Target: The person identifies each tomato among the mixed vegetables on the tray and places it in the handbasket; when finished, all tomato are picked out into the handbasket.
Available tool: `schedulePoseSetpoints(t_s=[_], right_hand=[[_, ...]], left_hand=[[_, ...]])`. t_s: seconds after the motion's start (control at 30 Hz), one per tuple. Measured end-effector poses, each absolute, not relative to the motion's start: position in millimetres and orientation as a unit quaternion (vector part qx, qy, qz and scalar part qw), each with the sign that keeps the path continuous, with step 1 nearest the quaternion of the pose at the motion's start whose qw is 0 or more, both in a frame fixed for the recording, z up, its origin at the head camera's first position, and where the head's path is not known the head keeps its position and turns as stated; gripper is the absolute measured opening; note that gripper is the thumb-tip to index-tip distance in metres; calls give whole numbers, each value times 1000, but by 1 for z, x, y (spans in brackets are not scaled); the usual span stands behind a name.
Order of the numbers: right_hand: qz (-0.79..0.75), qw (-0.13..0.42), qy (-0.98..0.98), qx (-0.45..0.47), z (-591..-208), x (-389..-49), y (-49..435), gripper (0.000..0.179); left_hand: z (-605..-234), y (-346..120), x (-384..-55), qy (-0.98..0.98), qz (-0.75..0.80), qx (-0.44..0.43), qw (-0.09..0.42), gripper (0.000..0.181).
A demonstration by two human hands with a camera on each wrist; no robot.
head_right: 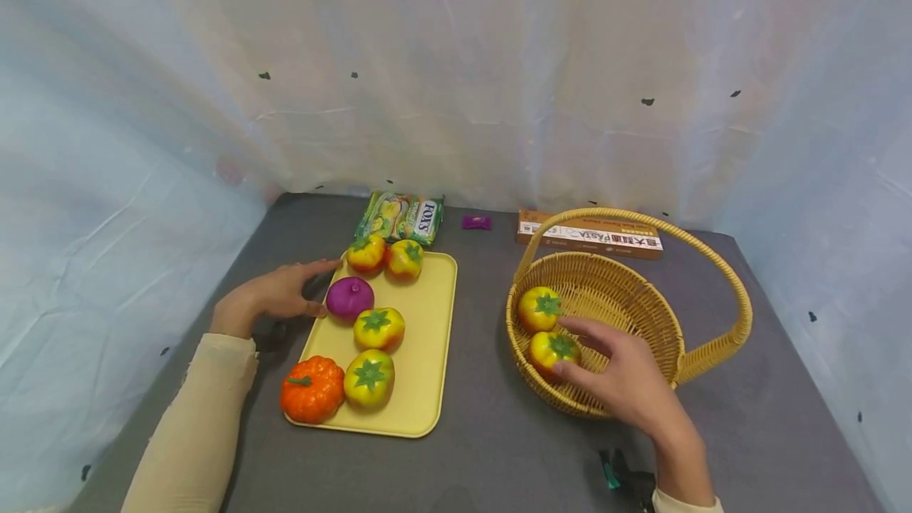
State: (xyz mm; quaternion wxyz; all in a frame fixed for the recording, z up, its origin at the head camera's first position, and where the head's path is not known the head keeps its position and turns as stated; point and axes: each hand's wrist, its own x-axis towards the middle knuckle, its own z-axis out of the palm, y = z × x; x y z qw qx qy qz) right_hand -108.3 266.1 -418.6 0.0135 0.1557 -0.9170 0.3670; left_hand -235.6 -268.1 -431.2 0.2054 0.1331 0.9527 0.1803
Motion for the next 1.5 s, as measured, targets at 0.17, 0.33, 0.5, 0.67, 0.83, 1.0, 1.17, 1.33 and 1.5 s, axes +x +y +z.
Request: schedulePoseSetpoints(t_s=[0.17,0.33,0.5,0.67,0.83,1.0,1.17,1.33,1.5], right_hand=[[450,36,-871,193,-418,-108,253,53],[521,16,-818,243,-416,-112,227,58],[525,-27,-801,284,-416,-116,197,60],[542,-84,-773,319,-422,-124,165,61],[551,-141,-751,335,-433,-132,131,58],[550,-184,-736,349,-448,-140,102,57],[522,-174,-752,362,-461,-142,83,57],[480,-133,-786,365,-462,-140,78,50],[467,-123,-796,366,-463,-141,75,51]], left_hand=[[-432,-268,-236,953,178,133,206,91],[-431,-266,-236,953,178,130,208,92],[-432,-267,-237,953,179,127,209,91],[-432,-268,-237,953,180,123,212,92],[-432,-267,-237,953,179,123,213,92],[-429,-266,-236,952,179,128,211,92],[-429,-265,-235,952,179,129,210,92],[-431,-266,-235,952,182,126,212,92],[-431,-267,-236,952,182,126,212,91]])
